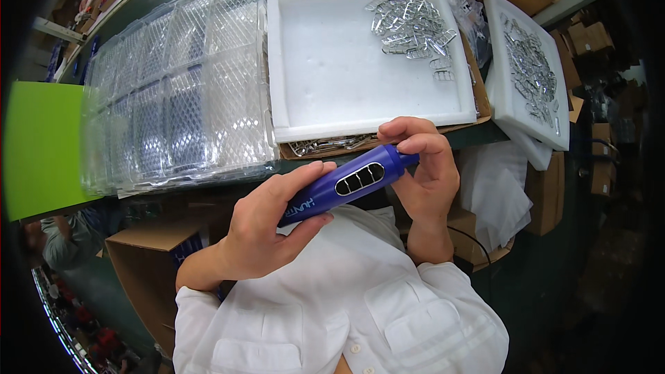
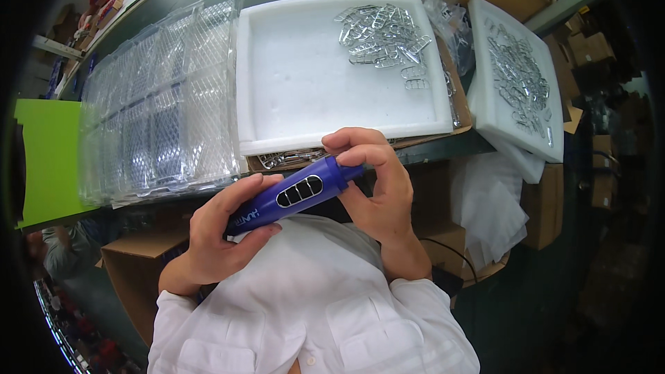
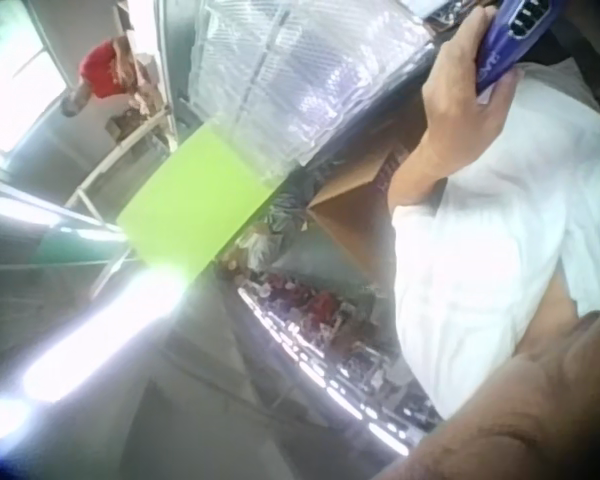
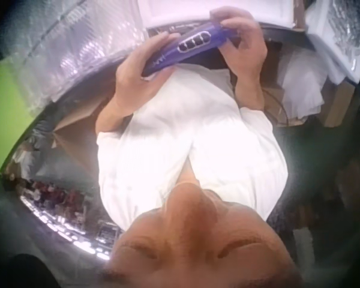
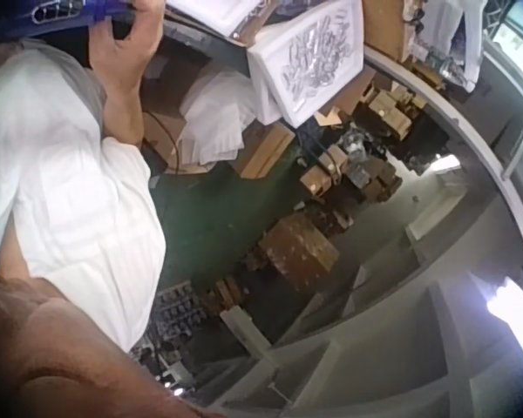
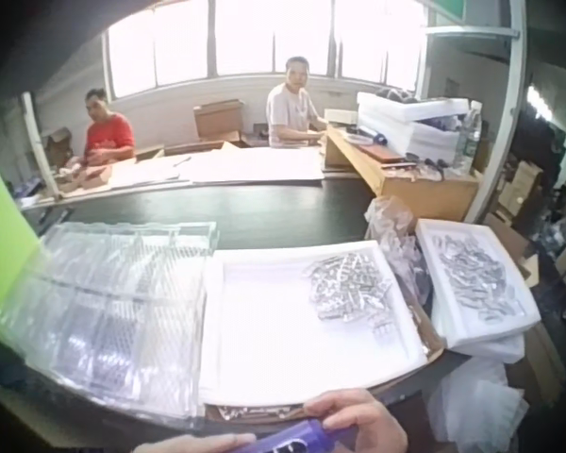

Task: The person repeatedly picks up a purple stapler and a metal staple from a tray, inserts the staple into the stapler, and places the assembled unit into a cardboard box. The process is repeated continuously throughout the clip.

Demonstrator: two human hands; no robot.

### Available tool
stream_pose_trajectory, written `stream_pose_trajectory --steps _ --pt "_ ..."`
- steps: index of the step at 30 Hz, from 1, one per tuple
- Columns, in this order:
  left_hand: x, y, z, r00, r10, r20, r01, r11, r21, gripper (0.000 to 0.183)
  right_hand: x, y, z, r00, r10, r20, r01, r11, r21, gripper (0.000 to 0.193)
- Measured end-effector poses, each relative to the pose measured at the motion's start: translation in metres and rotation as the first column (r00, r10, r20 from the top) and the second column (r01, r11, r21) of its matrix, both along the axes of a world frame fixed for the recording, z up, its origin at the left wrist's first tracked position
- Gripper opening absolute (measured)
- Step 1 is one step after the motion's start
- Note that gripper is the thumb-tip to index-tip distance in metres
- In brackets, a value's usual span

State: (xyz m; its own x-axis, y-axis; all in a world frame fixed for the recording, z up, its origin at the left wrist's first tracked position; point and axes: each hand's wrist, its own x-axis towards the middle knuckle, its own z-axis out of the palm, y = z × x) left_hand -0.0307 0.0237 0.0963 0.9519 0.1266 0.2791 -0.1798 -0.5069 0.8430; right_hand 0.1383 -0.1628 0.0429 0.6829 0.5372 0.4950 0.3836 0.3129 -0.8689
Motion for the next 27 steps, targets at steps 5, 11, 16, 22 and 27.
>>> stream_pose_trajectory --steps 5,11,16,22,27 --pt "0.004 0.002 0.0 1.0 -0.016 0.013 0.015 0.999 0.049 0.071 0.003 0.001 -0.004 1.0 0.001 -0.004 -0.001 1.0 0.014 0.043" --pt "0.021 0.028 0.026 0.997 -0.074 0.014 0.071 0.982 0.172 0.064 0.009 0.003 0.004 0.985 -0.171 -0.006 0.171 0.985 -0.026 0.052" --pt "0.132 0.11 0.052 0.987 0.151 0.046 -0.158 0.953 0.26 0.043 0.025 -0.015 -0.001 0.967 -0.253 0.024 0.254 0.964 -0.077 0.049" --pt "0.301 0.295 0.018 0.85 0.526 -0.012 -0.423 0.697 0.579 0.062 0.027 -0.021 -0.004 0.939 -0.343 0.015 0.341 0.93 -0.139 0.043" --pt "0.204 0.307 0.017 0.847 0.406 0.344 -0.531 0.673 0.515 0.054 0.042 -0.037 0.005 0.823 -0.524 0.221 0.568 0.742 -0.356 0.033"
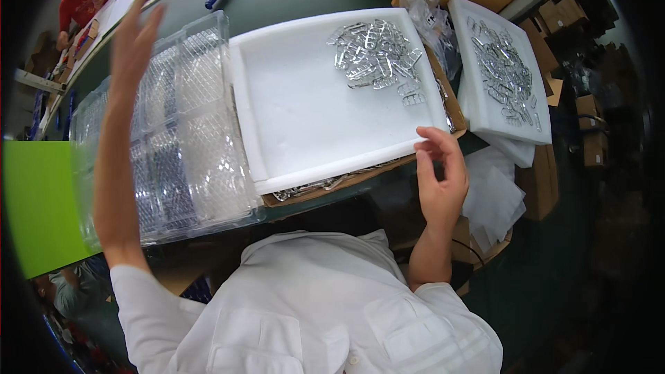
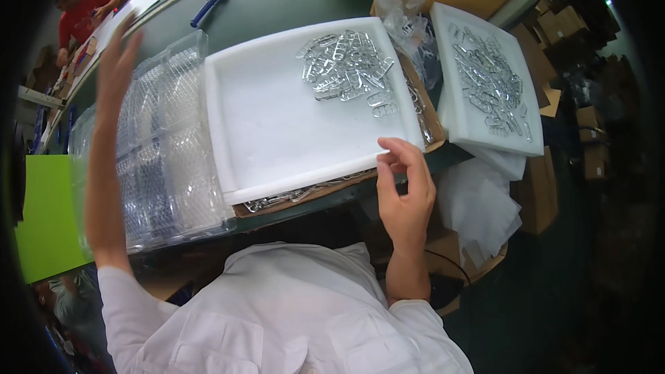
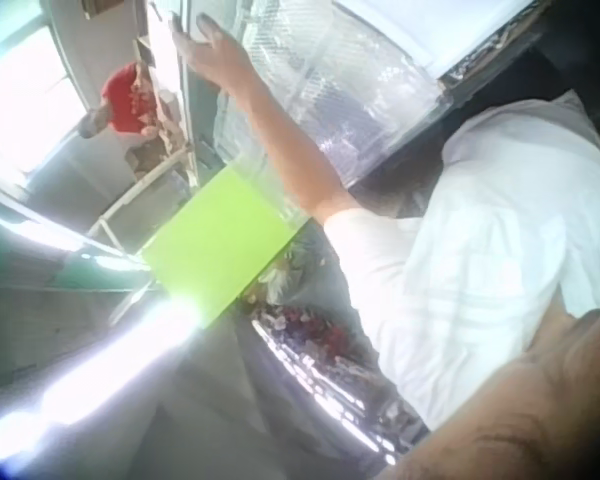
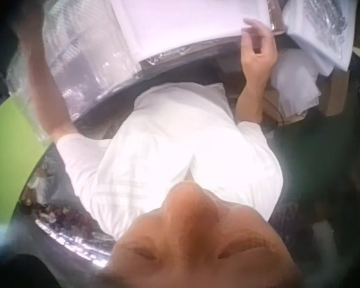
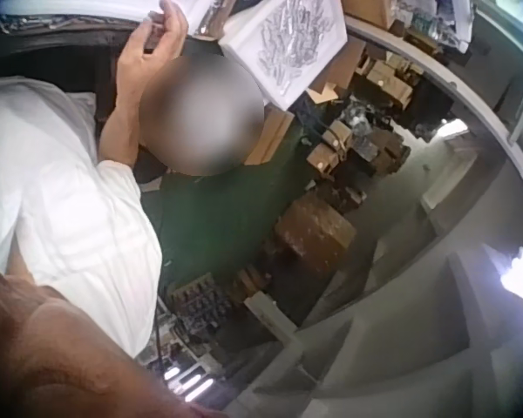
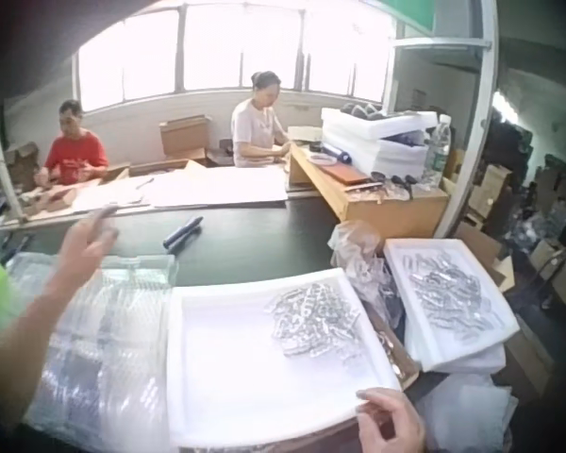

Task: The person repeatedly picks up a purple stapler and a metal staple from a tray, inserts the staple into the stapler, and places the assembled unit into a cardboard box. The process is repeated continuously throughout the clip.

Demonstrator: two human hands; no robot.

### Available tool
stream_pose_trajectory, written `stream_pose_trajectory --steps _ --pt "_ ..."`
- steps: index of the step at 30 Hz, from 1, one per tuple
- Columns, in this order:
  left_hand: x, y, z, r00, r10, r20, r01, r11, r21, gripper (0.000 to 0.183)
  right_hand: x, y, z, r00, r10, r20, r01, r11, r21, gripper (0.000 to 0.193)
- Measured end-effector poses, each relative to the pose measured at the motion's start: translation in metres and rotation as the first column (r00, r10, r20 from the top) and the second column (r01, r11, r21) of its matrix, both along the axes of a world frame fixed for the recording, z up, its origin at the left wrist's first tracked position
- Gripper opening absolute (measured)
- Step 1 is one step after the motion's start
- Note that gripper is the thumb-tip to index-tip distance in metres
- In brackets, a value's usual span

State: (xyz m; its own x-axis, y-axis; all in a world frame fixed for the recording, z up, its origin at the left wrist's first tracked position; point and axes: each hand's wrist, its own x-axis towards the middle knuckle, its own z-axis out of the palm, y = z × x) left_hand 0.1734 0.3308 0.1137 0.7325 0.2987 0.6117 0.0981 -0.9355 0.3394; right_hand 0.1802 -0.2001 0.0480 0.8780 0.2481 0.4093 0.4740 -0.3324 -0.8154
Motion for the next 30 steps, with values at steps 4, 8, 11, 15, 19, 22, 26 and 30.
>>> stream_pose_trajectory --steps 4,8,11,15,19,22,26,30 --pt "-0.184 -0.047 0.025 0.982 0.158 0.102 -0.15 0.986 -0.076 0.04 0.046 0.001 -0.003 0.954 0.002 0.298 0.079 0.962 -0.26 0.024" --pt "-0.429 -0.044 -0.014 0.751 0.616 0.237 -0.529 0.777 -0.341 0.033 0.105 0.037 -0.02 0.902 0.191 0.387 0.019 0.879 -0.476 0.017" --pt "-0.609 -0.098 -0.104 0.506 0.824 0.255 -0.54 0.533 -0.652 0.023 0.127 0.071 -0.029 0.852 0.348 0.391 -0.006 0.753 -0.658 0.016" --pt "-0.593 -0.198 -0.144 0.377 0.909 -0.179 -0.854 0.266 -0.448 0.022 0.143 0.038 -0.038 0.825 0.467 0.318 -0.18 0.75 -0.636 0.015" --pt "-0.662 -0.24 -0.22 0.294 0.578 -0.761 -0.955 0.199 -0.218 0.03 0.115 0.046 -0.039 0.828 0.513 0.227 -0.208 0.656 -0.725 0.013" --pt "-0.662 -0.248 -0.267 0.288 0.576 -0.765 -0.936 0.337 -0.099 0.026 0.113 0.056 -0.043 0.772 0.555 0.31 -0.168 0.649 -0.742 0.013" --pt "-0.643 -0.218 -0.315 0.339 0.669 -0.662 -0.893 0.45 -0.002 0.023 0.081 0.072 -0.026 0.834 0.507 0.22 -0.198 0.645 -0.738 0.014" --pt "-0.633 -0.2 -0.343 0.25 0.648 -0.719 -0.898 0.434 0.078 0.024 0.066 0.079 -0.028 0.916 0.379 0.133 -0.216 0.744 -0.632 0.017"
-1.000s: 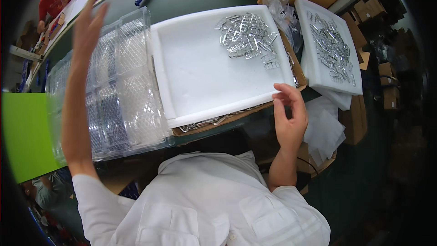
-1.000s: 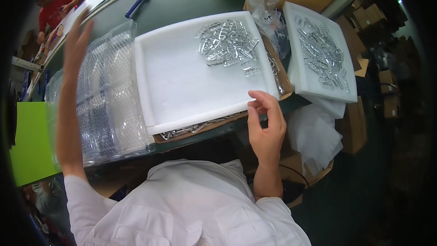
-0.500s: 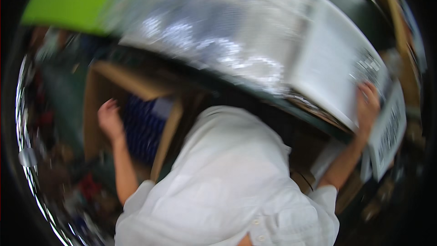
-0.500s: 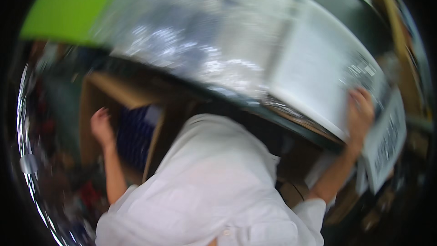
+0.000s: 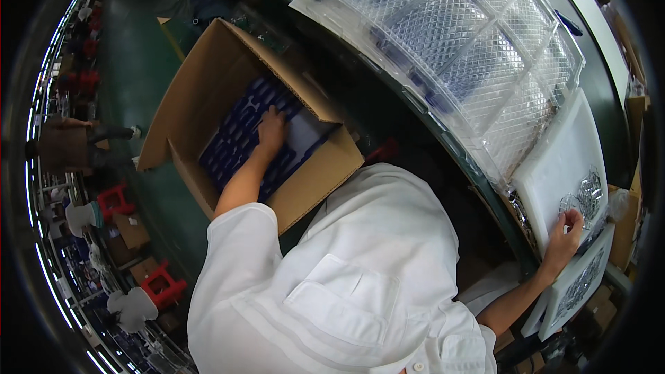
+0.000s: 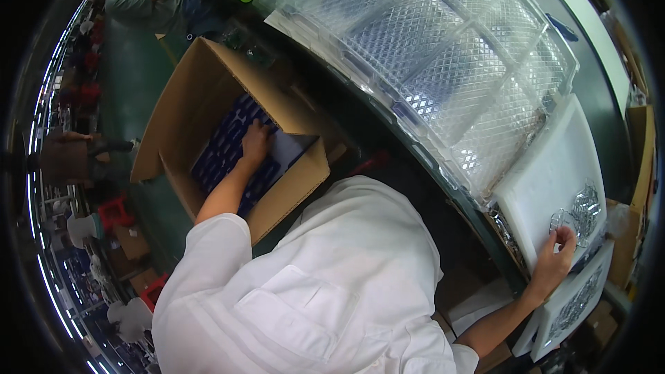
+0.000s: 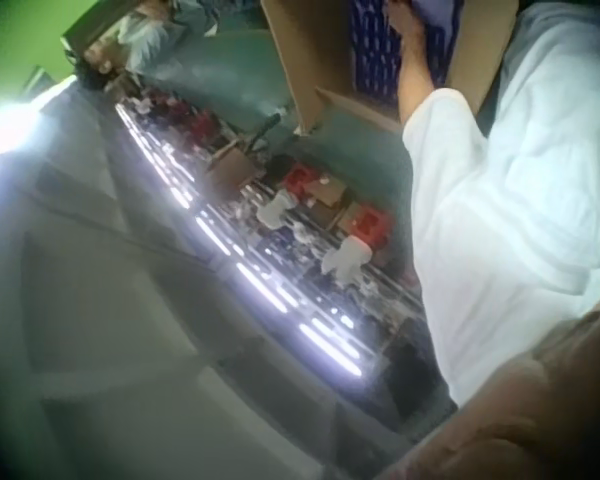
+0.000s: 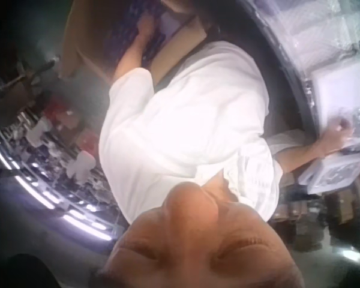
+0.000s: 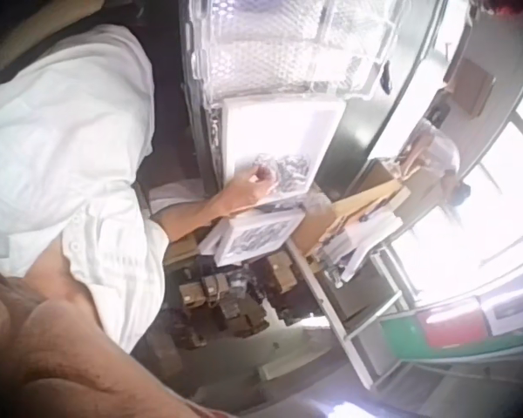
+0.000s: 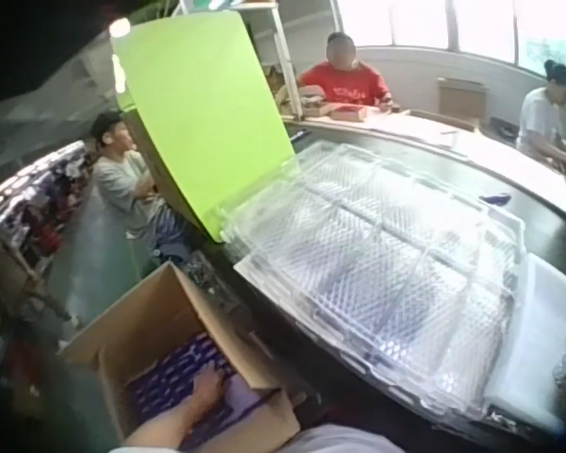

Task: The person repeatedly picks up a purple stapler and a metal staple from a tray, inserts the staple into the stapler, and places the assembled unit into a cardboard box. The process is repeated continuously throughout the clip.

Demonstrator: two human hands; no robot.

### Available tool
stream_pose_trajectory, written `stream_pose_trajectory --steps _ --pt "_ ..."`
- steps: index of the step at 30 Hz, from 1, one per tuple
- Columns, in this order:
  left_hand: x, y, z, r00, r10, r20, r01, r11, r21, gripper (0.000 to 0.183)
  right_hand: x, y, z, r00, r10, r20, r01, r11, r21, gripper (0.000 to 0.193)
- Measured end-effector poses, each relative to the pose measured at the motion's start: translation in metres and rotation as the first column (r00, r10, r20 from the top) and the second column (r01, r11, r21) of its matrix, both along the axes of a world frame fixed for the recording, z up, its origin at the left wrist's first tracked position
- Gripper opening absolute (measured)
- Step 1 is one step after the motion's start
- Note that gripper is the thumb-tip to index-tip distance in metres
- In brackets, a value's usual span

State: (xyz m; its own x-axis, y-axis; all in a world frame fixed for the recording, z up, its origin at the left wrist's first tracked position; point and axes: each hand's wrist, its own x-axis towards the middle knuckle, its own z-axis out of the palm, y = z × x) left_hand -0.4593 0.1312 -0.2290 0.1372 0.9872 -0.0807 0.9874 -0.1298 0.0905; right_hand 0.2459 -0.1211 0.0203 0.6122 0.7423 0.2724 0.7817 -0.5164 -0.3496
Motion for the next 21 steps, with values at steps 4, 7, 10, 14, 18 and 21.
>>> stream_pose_trajectory --steps 4,7,10,14,18,21 --pt "0.008 -0.003 0.008 0.997 -0.076 0.034 0.073 0.994 0.085 0.029 0.006 -0.015 -0.003 0.996 0.086 0.02 -0.087 0.993 0.074 0.018" --pt "0.016 -0.019 0.026 0.997 -0.014 0.082 0.023 0.994 -0.103 0.034 0.008 -0.021 -0.004 0.985 0.149 0.084 -0.156 0.985 0.076 0.018" --pt "0.029 -0.039 0.028 0.989 -0.034 0.146 0.06 0.982 -0.181 0.047 0.0 -0.016 -0.008 0.976 0.116 0.184 -0.118 0.993 0.002 0.019" --pt "0.044 -0.032 0.047 0.991 -0.009 0.133 0.06 0.922 -0.383 0.043 0.001 -0.016 0.001 0.976 0.143 0.164 -0.144 0.99 -0.006 0.023" --pt "0.016 0.005 0.017 0.799 -0.6 -0.036 0.6 0.8 0.003 0.039 0.006 -0.035 -0.003 1.0 -0.009 -0.003 0.009 0.996 0.094 0.027" --pt "-0.039 0.016 -0.044 0.677 -0.736 -0.024 0.736 0.677 -0.004 0.036 -0.004 -0.001 0.002 0.989 -0.008 -0.145 0.035 0.982 0.185 0.028"
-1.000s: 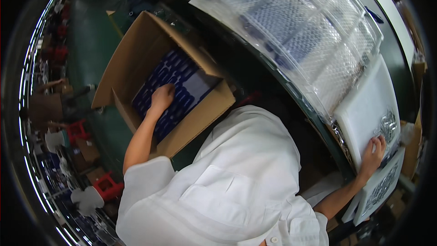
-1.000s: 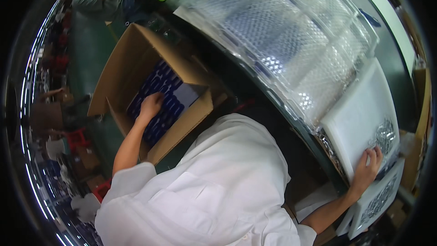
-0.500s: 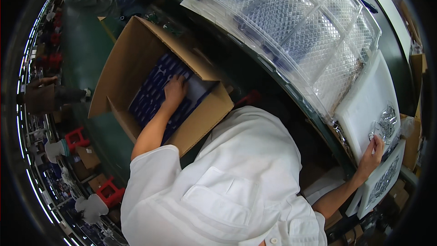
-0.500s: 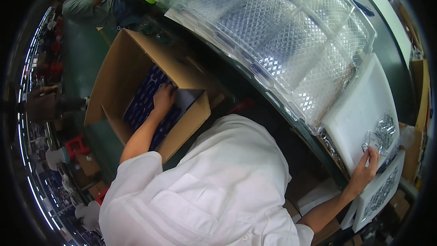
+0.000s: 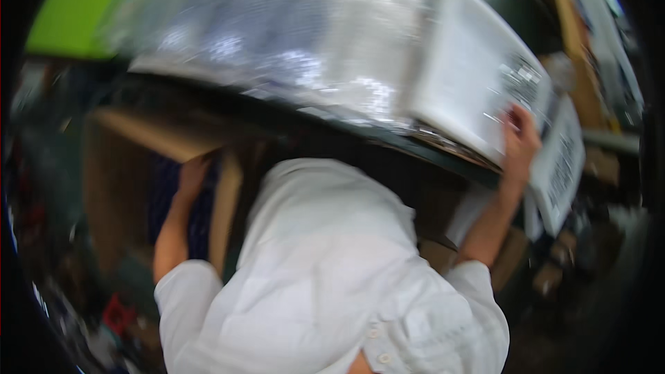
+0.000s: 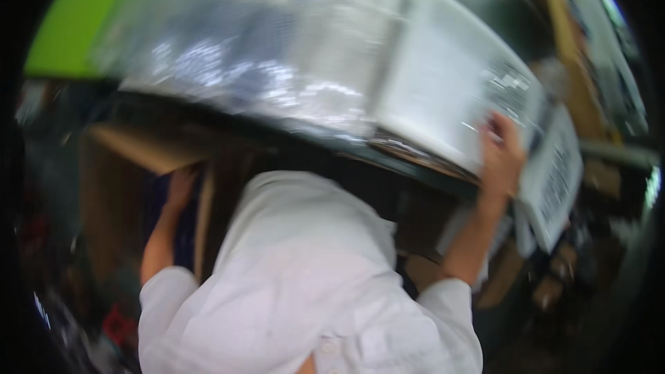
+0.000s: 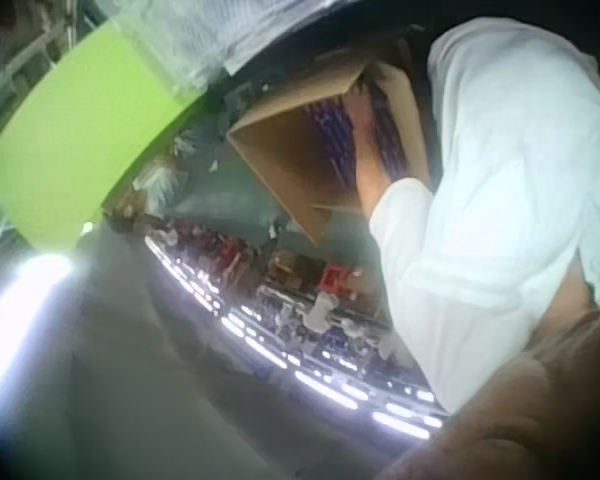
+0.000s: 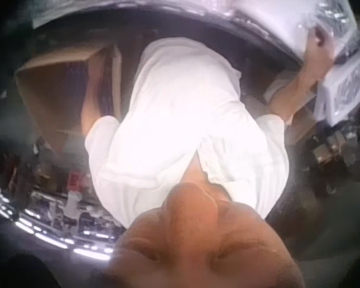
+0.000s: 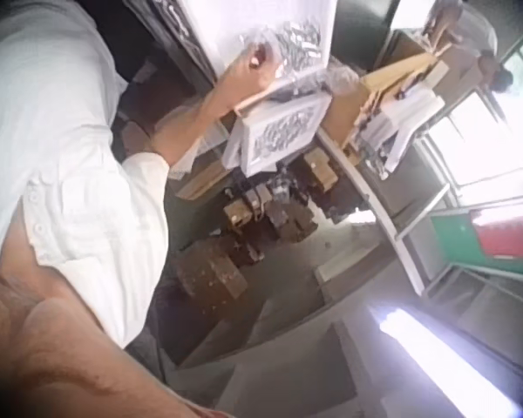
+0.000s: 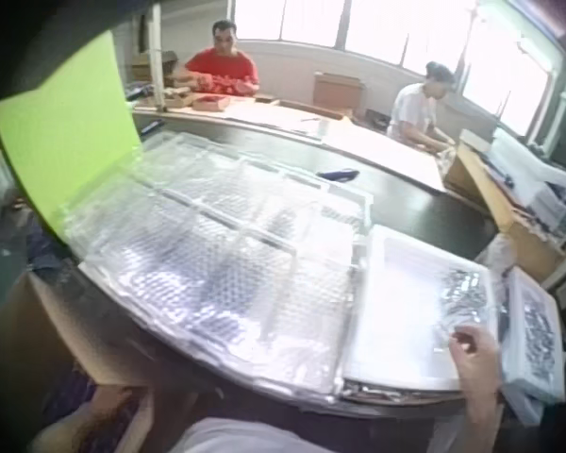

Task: The person repeatedly picks up a purple stapler and a metal staple from a tray, inserts the staple into the stapler, and places the assembled unit into a cardboard box. The process is repeated continuously throughout the clip.

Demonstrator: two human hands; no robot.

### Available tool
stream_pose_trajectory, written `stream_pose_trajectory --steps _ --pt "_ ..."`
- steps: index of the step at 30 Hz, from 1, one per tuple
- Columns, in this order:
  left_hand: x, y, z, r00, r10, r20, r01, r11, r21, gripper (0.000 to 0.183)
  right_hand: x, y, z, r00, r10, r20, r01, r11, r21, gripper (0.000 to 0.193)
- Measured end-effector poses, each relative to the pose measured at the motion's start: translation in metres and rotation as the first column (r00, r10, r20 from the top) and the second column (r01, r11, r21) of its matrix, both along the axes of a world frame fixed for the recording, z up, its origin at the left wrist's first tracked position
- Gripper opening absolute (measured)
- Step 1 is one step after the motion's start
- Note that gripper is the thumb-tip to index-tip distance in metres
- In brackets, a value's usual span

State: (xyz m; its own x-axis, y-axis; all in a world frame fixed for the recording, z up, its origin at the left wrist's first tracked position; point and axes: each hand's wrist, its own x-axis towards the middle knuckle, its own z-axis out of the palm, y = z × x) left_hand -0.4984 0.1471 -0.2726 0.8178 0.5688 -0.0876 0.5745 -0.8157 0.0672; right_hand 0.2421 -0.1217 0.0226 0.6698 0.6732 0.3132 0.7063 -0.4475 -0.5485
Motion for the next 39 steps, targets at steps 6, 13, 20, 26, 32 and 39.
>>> stream_pose_trajectory --steps 6,13,20,26,32,39 --pt "0.036 0.028 0.064 0.978 -0.14 -0.156 0.127 0.988 -0.088 0.039 -0.006 0.009 0.006 0.978 0.093 -0.187 -0.058 0.981 0.185 0.017" --pt "0.015 -0.022 0.172 0.998 0.069 -0.013 -0.067 0.994 0.089 0.042 -0.016 0.006 0.003 0.967 0.044 -0.253 0.011 0.977 0.212 0.021" --pt "0.071 -0.056 0.259 0.01 0.771 0.637 -0.374 0.594 -0.712 0.049 -0.022 0.001 0.002 0.992 -0.11 -0.069 0.116 0.989 0.095 0.015" --pt "0.151 -0.044 0.328 -0.071 0.91 0.408 0.233 0.412 -0.881 0.05 -0.011 0.005 0.016 0.934 0.09 0.346 -0.013 0.976 -0.219 0.017" --pt "0.276 -0.05 0.366 0.39 0.918 0.067 0.528 -0.164 -0.834 0.059 -0.014 0.004 0.024 0.855 0.321 0.408 -0.169 0.915 -0.367 0.029" --pt "0.362 -0.07 0.348 0.753 0.647 0.119 0.429 -0.347 -0.834 0.063 -0.023 -0.001 0.023 0.967 0.165 0.195 -0.143 0.982 -0.121 0.033"
